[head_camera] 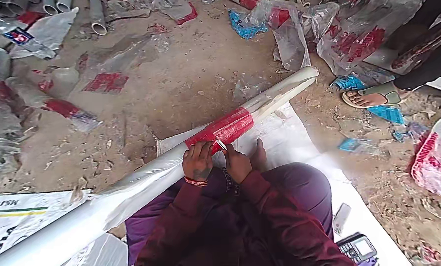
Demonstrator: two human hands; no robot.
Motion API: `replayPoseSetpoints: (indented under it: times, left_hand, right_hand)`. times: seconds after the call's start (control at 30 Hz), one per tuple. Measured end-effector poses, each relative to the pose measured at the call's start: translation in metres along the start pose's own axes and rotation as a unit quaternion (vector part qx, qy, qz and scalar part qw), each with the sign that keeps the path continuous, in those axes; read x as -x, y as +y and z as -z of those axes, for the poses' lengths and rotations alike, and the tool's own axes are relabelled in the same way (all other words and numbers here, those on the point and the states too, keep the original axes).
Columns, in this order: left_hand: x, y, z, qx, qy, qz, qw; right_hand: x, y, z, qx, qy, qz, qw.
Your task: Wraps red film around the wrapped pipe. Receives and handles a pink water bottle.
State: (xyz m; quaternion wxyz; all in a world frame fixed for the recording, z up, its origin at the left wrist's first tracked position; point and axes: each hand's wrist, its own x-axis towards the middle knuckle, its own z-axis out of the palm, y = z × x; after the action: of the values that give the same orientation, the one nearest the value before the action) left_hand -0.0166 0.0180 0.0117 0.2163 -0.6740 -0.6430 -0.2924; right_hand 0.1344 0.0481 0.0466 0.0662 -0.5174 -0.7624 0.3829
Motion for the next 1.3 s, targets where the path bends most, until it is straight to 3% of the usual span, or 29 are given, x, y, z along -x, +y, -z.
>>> replayPoseSetpoints:
  times: [0.4,0.73,1.13,1.23,1.3]
  left_hand:
    - [0.001,0.003,-0.001,-0.013,-0.001,0.016,1.000]
    - [0.006,-0.011,-0.015,-0.039,0.083,-0.060,0.994]
    - [0.008,-0.014,-0.014,-0.021,0.069,-0.068,0.995]
    - [0.004,-0.011,-0.011,-0.016,0.065,-0.054,0.996]
    - [-0.004,-0.010,-0.008,-0.012,0.055,-0.043,0.997]
  right_hand:
    - [0.005,-0.012,-0.010,0.052,0.014,-0.041,0.998]
    - [0.000,-0.026,-0.022,0.065,0.034,-0.070,0.995]
    - [0.007,-0.038,0.001,0.084,-0.080,-0.132,0.984]
    - [0.012,-0.029,-0.002,0.078,-0.073,-0.132,0.985]
    - [0.011,-0.018,-0.006,0.051,-0.016,-0.093,0.994]
